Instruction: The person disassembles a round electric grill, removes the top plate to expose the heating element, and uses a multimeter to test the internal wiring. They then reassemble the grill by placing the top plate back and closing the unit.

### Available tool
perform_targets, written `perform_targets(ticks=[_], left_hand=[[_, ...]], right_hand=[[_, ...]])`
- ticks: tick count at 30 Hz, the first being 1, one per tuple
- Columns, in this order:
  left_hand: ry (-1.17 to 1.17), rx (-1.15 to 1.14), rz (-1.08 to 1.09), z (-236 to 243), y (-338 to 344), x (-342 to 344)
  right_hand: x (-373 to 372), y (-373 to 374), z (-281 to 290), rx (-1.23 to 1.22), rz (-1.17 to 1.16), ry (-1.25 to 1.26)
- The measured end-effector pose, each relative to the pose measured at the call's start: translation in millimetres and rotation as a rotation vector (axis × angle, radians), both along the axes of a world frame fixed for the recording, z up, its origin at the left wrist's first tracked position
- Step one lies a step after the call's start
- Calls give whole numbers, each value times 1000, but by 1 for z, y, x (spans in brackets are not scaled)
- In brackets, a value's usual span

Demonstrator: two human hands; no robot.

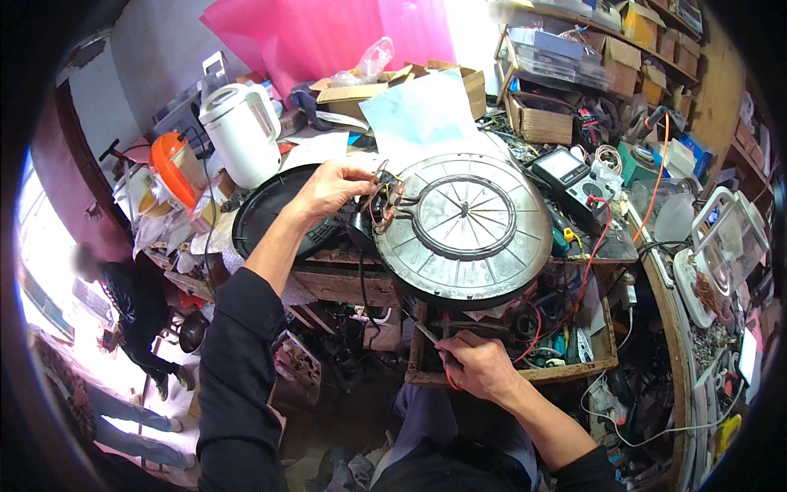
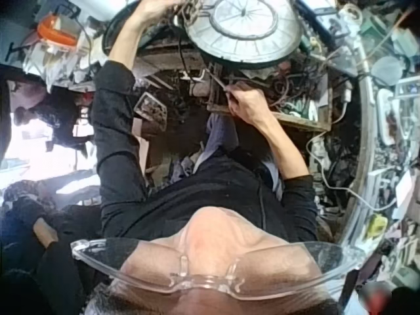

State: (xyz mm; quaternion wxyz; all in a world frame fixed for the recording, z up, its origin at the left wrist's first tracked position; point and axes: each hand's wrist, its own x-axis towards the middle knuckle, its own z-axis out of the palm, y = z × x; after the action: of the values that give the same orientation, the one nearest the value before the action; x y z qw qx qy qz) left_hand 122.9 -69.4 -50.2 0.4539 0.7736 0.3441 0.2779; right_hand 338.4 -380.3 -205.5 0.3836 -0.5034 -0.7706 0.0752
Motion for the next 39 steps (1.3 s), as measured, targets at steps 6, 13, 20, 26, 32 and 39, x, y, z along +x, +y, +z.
perform_targets(ticks=[6, 13, 20, 26, 32, 39], left_hand=[[31, 67, -4, -4, 2, 7], [19, 57, 75, 4, -10, 13], [-24, 73, -1, -9, -2, 9], [11, 286, 226, -4, -9, 4], [-54, 745, 433, 2, -26, 24], [57, 965, 23, 27, -93, 80]], right_hand=[[-1, 0, 1, -17, -11, -11], [-3, -1, 2, -9, -30, -10], [-1, -2, 2, -9, -5, -10], [-4, 0, 3, 20, -7, -32], [-3, -1, 0, 33, -10, -24], [-2, -1, -3, -6, -17, -41]])
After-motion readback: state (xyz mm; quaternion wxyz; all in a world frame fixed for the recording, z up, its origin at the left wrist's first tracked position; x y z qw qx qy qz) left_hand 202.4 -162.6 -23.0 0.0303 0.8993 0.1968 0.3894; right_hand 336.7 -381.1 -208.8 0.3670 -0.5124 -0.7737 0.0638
